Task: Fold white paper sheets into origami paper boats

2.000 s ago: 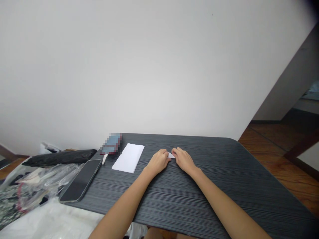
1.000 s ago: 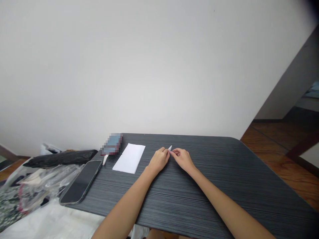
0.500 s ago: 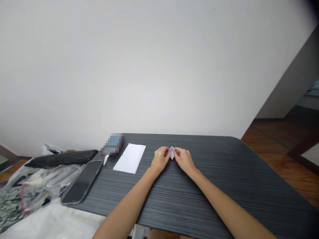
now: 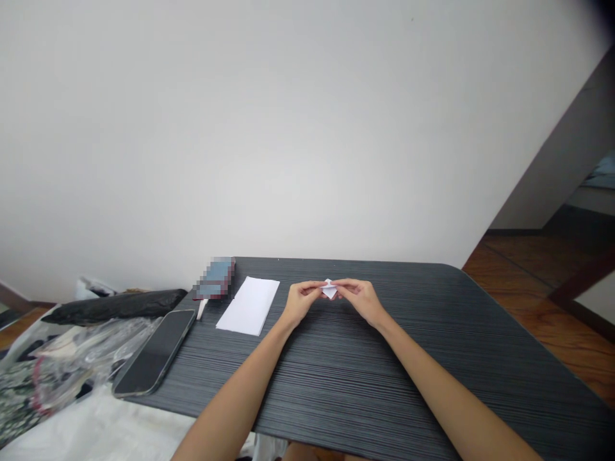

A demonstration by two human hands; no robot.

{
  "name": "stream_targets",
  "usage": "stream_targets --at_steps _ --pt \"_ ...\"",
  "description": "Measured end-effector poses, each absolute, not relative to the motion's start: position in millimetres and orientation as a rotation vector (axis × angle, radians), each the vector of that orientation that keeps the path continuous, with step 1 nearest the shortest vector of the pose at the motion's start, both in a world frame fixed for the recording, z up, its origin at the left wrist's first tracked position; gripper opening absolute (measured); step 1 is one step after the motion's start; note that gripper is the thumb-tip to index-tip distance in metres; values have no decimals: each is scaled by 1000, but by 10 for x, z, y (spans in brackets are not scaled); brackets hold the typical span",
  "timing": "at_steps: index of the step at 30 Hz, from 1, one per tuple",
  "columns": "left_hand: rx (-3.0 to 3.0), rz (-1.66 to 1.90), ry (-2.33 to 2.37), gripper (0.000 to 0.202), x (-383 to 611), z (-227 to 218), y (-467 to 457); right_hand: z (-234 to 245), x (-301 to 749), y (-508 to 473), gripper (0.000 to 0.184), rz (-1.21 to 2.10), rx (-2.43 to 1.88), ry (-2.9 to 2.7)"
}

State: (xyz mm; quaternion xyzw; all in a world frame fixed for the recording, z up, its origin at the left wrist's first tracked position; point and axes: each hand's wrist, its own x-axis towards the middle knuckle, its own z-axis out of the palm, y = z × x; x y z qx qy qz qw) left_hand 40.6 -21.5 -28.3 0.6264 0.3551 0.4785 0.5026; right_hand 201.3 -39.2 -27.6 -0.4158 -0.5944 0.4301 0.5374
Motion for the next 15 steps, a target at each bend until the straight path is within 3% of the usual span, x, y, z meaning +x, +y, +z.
stream_targets --at_steps 8,13,15 --pt "1498 1164 883 19 425 -307 -251 -271 2010 -430 21 1068 -985 -1467" --pt "1529 1242 841 32 450 -347 -252 -310 1998 -394 44 1159 -1004 -1365" --pt "1546 1204 878 34 452 -358 -246 -337 2001 -372 38 1173 -1026 -1342"
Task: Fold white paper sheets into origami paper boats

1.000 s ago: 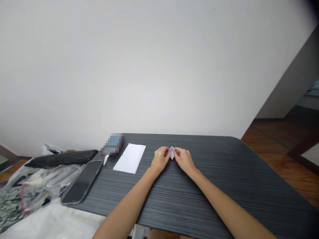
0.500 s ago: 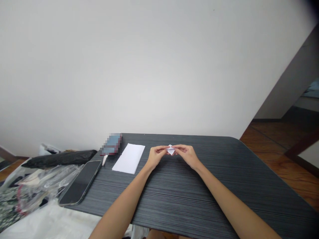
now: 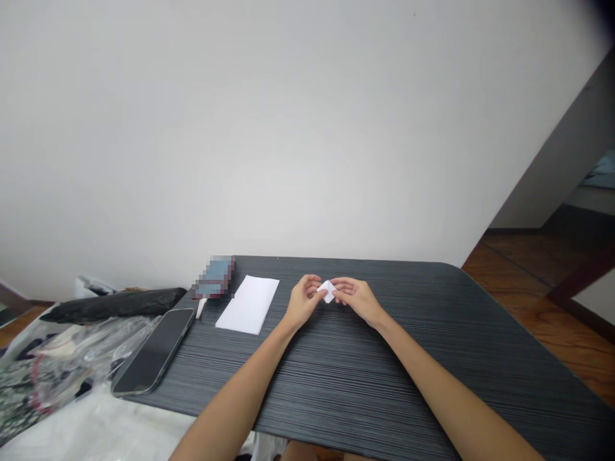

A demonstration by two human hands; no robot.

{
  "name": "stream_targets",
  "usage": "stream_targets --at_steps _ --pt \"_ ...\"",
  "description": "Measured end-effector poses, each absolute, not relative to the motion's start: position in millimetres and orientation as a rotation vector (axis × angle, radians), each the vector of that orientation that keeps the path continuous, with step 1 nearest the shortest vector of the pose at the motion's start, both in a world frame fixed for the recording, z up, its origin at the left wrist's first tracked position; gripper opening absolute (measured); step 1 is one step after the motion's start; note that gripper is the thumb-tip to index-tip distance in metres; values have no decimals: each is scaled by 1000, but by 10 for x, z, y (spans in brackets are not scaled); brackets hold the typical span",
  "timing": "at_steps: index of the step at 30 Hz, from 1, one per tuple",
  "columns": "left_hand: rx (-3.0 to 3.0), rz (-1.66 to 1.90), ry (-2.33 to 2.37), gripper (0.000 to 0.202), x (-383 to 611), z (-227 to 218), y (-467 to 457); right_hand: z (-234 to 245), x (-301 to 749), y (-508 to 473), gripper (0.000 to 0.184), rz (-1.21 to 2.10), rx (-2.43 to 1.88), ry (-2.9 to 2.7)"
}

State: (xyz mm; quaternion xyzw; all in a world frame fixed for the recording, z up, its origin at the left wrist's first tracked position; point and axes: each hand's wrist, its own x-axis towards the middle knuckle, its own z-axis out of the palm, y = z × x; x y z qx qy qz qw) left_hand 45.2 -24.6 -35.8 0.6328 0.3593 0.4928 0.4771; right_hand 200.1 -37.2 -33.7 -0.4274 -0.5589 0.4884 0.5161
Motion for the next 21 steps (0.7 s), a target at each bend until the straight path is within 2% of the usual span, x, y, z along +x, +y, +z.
stream_targets --at_steps 3,6,16,21 --pt "1619 1022 897 29 446 -371 -241 -364 2004 -355 27 1166 -1001 -1327" --pt "1687 886 869 30 439 -365 -258 -350 1999 -369 26 1169 -1001 -1337" --pt "1721 823 819 22 470 -336 -350 -242 1960 -442 24 1052 -1058 -1396" --pt "1629 801 809 29 513 -327 -358 -223 1942 -462 25 1001 -1075 -1445"
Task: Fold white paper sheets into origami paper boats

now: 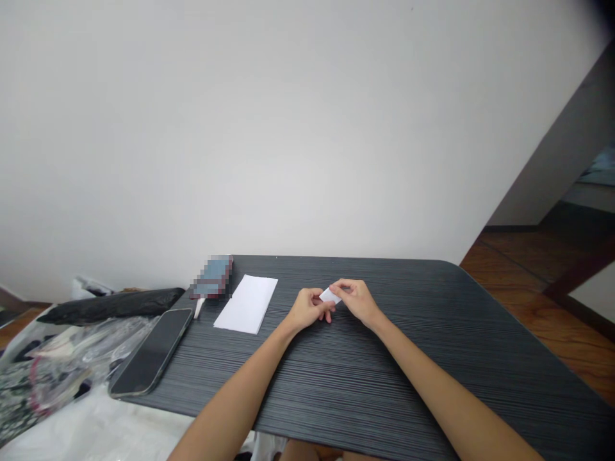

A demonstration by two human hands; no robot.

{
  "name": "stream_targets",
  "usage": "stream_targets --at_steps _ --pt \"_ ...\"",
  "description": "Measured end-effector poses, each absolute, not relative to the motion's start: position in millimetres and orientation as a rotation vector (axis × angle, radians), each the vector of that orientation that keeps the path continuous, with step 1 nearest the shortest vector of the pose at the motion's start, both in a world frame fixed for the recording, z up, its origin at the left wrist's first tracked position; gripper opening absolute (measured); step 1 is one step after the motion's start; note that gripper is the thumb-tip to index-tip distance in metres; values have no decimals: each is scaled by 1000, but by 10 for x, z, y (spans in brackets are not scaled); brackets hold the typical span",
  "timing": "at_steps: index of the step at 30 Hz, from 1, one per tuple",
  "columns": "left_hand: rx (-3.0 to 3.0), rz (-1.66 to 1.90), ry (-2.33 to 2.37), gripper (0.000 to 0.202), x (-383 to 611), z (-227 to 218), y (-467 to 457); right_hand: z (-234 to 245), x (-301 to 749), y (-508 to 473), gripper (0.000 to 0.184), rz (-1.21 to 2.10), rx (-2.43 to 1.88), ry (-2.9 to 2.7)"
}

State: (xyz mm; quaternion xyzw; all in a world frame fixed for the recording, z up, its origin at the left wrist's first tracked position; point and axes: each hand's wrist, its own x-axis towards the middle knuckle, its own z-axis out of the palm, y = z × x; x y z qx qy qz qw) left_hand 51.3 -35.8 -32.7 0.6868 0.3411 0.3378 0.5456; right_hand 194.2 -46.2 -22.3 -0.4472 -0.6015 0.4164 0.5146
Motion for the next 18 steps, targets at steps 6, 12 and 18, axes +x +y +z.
stream_targets --at_steps 6,12,18 --pt "1533 861 876 43 520 -319 -388 -238 1870 -504 27 1058 -1079 -1417" --pt "1557 859 804 37 521 -310 -402 -241 1895 -502 27 1205 -1089 -1354" --pt "1794 814 908 26 506 -317 -413 -237 1968 -477 25 1041 -1178 -1474"
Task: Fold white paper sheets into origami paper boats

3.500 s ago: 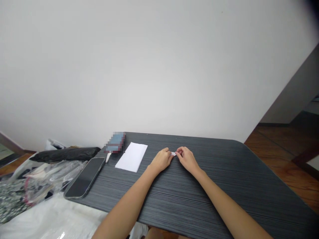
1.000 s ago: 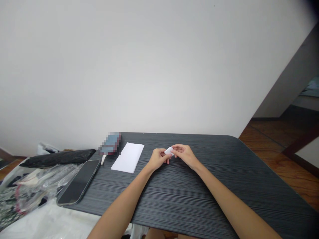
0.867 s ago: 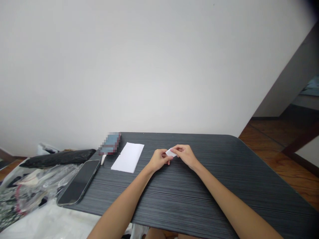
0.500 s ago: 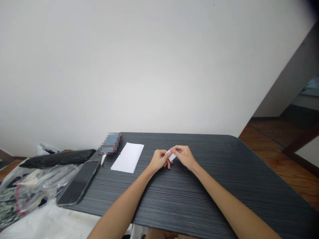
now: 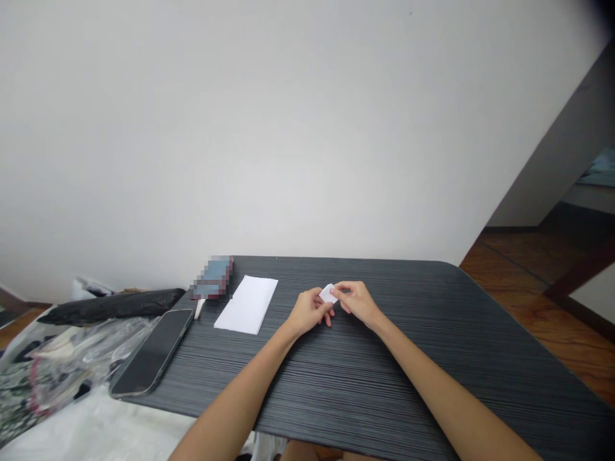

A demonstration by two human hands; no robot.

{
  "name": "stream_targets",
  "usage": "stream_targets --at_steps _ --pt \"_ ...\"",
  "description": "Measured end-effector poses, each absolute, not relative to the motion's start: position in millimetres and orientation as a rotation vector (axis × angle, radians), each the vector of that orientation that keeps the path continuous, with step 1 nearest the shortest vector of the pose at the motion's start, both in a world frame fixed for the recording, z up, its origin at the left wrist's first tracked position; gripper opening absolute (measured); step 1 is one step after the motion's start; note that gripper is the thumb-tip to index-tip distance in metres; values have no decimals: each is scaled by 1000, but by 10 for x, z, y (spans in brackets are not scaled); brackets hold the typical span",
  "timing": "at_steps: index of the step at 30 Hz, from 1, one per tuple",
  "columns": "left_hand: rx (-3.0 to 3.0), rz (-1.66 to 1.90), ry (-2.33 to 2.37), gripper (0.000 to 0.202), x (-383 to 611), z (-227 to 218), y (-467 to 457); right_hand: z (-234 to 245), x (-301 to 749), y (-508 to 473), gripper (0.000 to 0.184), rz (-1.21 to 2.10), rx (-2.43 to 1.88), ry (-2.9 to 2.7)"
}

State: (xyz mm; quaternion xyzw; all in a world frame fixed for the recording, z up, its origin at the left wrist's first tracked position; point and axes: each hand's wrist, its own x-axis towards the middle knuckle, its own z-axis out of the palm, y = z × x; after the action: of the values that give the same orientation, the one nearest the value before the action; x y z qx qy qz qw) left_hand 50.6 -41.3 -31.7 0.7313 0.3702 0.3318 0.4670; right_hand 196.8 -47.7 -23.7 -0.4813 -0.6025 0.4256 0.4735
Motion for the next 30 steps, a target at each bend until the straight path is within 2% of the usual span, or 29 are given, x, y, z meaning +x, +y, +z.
stream_targets --at_steps 5,13,24,30 --pt "2317 1041 1144 24 451 -229 -444 -212 1936 -521 22 701 -1123 -1770" --pt "2565 1077 1126 23 453 -284 -438 -147 1872 -639 17 381 -1258 -2017" --pt "2513 1189 1098 20 460 -321 -419 -156 1824 -676 16 127 -1485 -2109" --pt "2414 1181 1056 21 442 -312 -405 -167 1836 -678 18 103 -1485 -2128"
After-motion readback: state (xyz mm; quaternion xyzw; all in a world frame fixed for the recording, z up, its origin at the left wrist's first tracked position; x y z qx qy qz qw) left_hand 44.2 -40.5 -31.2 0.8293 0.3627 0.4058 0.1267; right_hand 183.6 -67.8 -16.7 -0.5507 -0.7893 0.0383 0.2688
